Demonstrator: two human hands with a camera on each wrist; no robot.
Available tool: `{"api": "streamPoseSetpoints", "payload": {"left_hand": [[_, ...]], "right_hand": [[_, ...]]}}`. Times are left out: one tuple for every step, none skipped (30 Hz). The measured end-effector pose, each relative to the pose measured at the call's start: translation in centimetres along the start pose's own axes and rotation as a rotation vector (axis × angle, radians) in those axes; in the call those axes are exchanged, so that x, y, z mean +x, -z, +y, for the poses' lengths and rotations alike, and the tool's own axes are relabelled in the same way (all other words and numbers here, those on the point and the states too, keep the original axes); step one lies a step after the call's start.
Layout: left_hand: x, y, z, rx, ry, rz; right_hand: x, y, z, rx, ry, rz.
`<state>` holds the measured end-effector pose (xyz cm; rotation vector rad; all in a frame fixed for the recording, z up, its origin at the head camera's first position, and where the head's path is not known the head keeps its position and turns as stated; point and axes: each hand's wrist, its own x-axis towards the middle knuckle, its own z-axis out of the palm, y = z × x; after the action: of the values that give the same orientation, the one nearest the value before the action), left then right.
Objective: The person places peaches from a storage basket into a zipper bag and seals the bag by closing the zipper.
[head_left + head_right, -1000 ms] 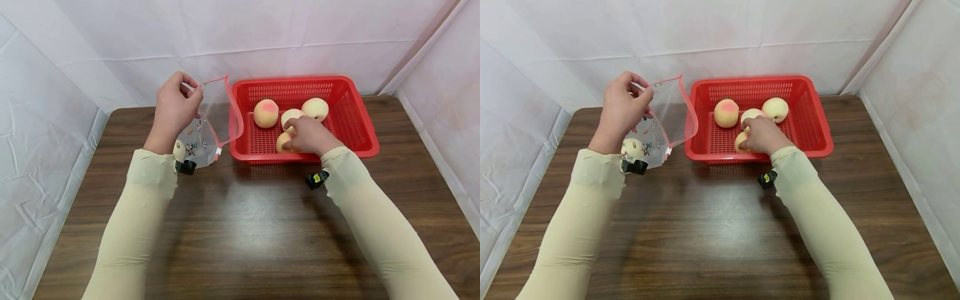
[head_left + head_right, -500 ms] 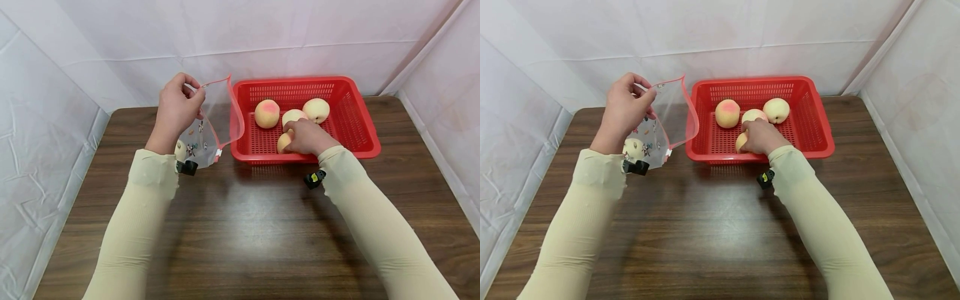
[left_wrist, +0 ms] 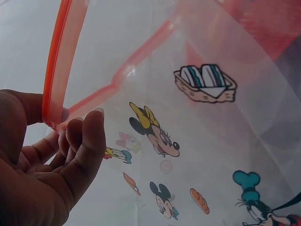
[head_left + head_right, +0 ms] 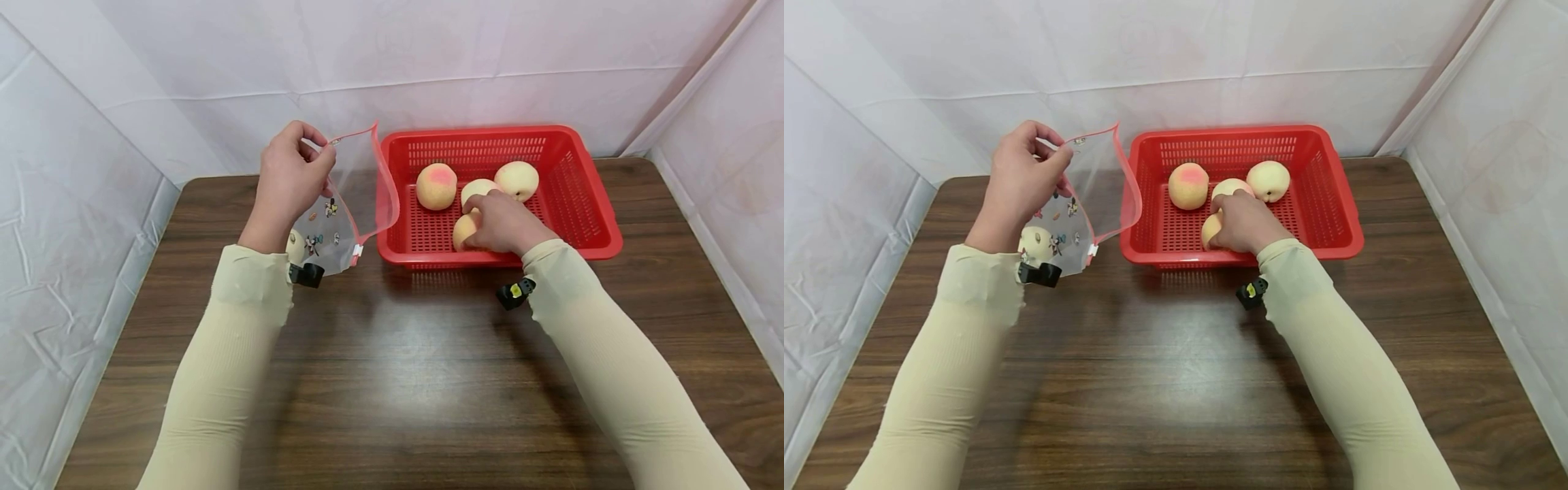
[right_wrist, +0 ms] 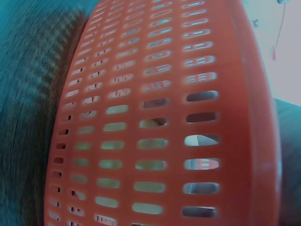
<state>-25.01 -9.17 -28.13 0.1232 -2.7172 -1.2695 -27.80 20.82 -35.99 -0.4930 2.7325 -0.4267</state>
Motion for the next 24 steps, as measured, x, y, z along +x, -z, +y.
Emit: {"api": "streamPoseSetpoints", "payload": {"left_hand": [[0.0,0.0,0.0,0.001,0.0,0.0],[0.0,0.0,0.0,0.002,0.004,-0.001],[0.0,0.0,0.0,0.003,0.004,0.0],[0.0,0.0,0.0,0.004,0.005,0.0],[0.0,0.0,0.0,0.005,0.004,0.0],[0.0,0.0,0.0,0.006,0.005,0.001],[0.0,0.0,0.1,0.005,0.005,0.0],[0.0,0.0,0.1,0.005,0.006,0.0],[0.0,0.0,0.1,0.005,0.005,0.0],[0.0,0.0,0.1,0.005,0.005,0.0],[0.0,0.0,0.1,0.005,0.005,0.001],[0.0,0.0,0.1,0.006,0.006,0.001],[0.0,0.0,0.1,0.006,0.006,0.001],[0.0,0.0,0.1,0.007,0.005,0.002],[0.0,0.0,0.1,0.008,0.003,0.004],[0.0,0.0,0.1,0.009,0.001,0.006],[0.0,-0.1,0.1,0.014,-0.001,0.008],[0.0,-0.1,0.1,0.021,-0.004,0.013],[0.0,-0.1,0.0,0.032,-0.007,0.019],[0.0,-0.1,0.0,0.048,-0.013,0.029],[0.0,-0.2,0.0,0.065,-0.018,0.039],[0.0,-0.2,-0.1,0.083,-0.025,0.052],[0.0,-0.2,-0.1,0.101,-0.033,0.067],[0.0,-0.3,-0.1,0.119,-0.041,0.081]], "right_hand": [[-0.1,0.1,0.0,0.004,0.006,0.012],[-0.1,0.2,0.0,0.012,0.012,0.022],[-0.2,0.3,0.0,0.024,0.016,0.032],[-0.3,0.4,-0.1,0.035,0.021,0.04],[-0.4,0.5,-0.2,0.049,0.024,0.049],[-0.5,0.6,-0.2,0.064,0.025,0.056],[-0.5,0.6,-0.4,0.08,0.026,0.065],[-0.6,0.7,-0.5,0.09,0.029,0.076],[-0.6,0.8,-0.6,0.101,0.03,0.089],[-0.7,0.9,-0.8,0.108,0.033,0.102],[-0.8,1.0,-0.9,0.114,0.037,0.118],[-0.8,1.0,-1.1,0.118,0.044,0.137],[-0.9,1.1,-1.2,0.12,0.052,0.159],[-0.9,1.1,-1.4,0.117,0.064,0.185],[-1.0,1.2,-1.5,0.119,0.074,0.211],[-1.1,1.2,-1.7,0.121,0.086,0.239],[-1.2,1.3,-1.9,0.126,0.094,0.265],[-1.3,1.3,-2.0,0.134,0.101,0.289],[-1.4,1.4,-2.2,0.142,0.106,0.311],[-1.6,1.5,-2.4,0.153,0.109,0.332],[-1.7,1.5,-2.6,0.164,0.113,0.35],[-1.8,1.6,-2.8,0.175,0.117,0.366],[-1.9,1.7,-3.0,0.186,0.12,0.377],[-2.0,1.7,-3.2,0.198,0.126,0.39]]}}
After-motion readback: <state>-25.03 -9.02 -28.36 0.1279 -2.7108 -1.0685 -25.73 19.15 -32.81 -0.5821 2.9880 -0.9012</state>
